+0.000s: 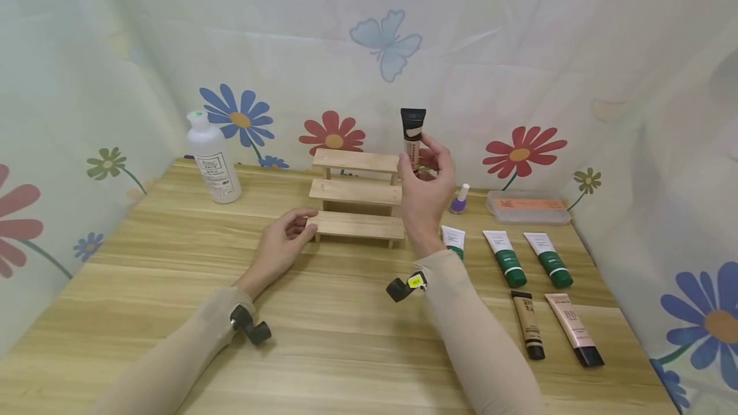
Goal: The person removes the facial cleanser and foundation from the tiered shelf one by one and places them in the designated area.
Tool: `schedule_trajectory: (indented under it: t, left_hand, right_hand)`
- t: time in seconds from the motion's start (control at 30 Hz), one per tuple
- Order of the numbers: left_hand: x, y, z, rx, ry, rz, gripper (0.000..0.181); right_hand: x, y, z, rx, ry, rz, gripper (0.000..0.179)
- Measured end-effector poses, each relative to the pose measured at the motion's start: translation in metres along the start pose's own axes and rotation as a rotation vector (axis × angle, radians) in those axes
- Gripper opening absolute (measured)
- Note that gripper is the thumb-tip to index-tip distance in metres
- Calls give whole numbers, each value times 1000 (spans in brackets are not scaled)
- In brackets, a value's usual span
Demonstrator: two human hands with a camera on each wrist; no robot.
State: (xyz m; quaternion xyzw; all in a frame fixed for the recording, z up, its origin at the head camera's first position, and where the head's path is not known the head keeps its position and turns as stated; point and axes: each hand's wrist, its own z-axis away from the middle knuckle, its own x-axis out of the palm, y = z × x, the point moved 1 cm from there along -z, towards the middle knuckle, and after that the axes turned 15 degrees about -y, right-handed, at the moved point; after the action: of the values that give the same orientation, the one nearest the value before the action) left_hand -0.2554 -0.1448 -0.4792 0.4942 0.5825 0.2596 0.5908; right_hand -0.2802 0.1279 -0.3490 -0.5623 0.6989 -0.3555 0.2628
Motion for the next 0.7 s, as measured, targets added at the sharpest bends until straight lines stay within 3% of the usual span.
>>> schedule_trajectory:
  t: [0.33,0.7]
  left_hand:
    - [0,2,1,-7,-2,3,31]
    - [1,-1,-1,-13,-2,-13,31]
  right_hand:
    - [-55,-3,12,16,77,78,41]
    - [-97,-5,31,64,81,118,42]
